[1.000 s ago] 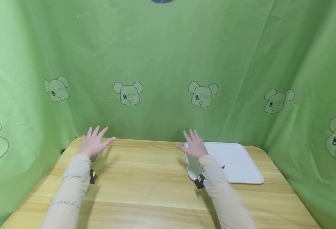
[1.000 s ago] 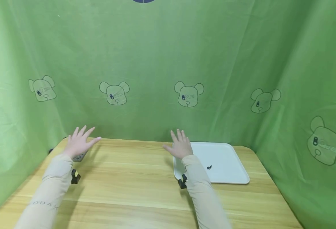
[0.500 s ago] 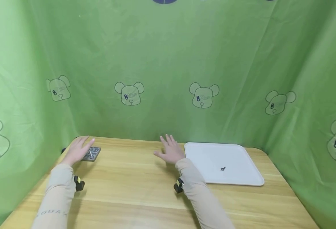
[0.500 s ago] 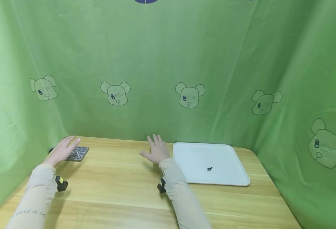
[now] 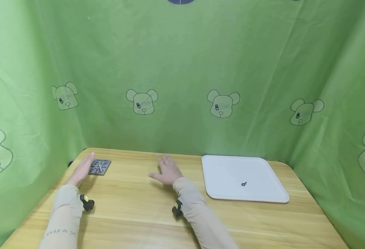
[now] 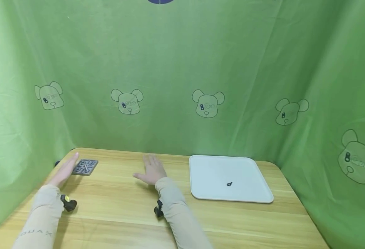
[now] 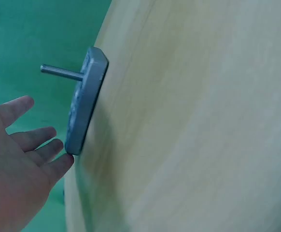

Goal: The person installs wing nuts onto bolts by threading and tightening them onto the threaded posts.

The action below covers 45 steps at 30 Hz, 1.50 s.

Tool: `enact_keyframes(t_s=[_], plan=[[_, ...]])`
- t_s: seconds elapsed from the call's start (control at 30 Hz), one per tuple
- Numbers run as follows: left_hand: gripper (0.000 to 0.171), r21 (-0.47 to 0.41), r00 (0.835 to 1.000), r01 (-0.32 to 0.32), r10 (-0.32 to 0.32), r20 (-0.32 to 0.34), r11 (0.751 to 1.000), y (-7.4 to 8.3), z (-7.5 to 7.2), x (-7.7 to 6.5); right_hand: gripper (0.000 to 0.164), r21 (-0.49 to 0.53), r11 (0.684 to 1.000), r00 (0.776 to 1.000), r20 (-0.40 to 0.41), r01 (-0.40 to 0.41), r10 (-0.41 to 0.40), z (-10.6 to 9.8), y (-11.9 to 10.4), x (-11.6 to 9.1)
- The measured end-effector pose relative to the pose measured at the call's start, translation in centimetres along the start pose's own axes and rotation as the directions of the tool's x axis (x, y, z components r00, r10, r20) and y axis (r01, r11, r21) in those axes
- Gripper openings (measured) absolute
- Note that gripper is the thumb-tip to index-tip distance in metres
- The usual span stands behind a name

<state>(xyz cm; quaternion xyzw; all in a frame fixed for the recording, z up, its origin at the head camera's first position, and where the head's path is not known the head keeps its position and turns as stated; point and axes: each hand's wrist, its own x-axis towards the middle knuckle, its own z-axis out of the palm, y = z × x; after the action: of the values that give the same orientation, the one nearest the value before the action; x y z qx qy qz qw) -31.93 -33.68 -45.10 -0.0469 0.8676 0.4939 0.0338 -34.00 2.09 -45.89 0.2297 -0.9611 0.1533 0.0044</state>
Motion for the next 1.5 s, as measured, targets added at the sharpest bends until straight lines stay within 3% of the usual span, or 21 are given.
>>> enact_keyframes(t_s=[0.37,0.7,1.0,1.23,1.5], plan=[[0.096,-0.077,0.997,0.081,-0.081,0.008,0.994,-0.5,0.3,0.4,0.09,0.114,0.992,0.998,0.016,0.051,-0.053,1.9,-3.9,0.6],[0.086,-0.082,0.997,0.07,-0.068,0.024,0.994,0.0,1.2,1.1,0.091,0.056,0.995,0.996,0.03,0.078,-0.079,2.5,-5.8,1.2],[0.087,-0.117,0.997,-0.017,0.025,0.069,0.993,0.7,2.5,1.8,0.092,0.021,0.997,0.995,0.06,0.074,-0.075,3.3,-7.0,2.3],[0.087,-0.186,0.994,-0.004,0.025,0.108,0.982,1.4,3.9,2.0,0.094,0.004,0.998,0.996,0.059,0.063,-0.063,3.5,-7.6,2.8],[0.089,-0.201,0.991,0.023,0.004,0.135,0.979,2.7,5.9,2.0,0.096,-0.003,0.999,0.999,0.029,0.039,-0.039,4.6,-7.2,3.7]])
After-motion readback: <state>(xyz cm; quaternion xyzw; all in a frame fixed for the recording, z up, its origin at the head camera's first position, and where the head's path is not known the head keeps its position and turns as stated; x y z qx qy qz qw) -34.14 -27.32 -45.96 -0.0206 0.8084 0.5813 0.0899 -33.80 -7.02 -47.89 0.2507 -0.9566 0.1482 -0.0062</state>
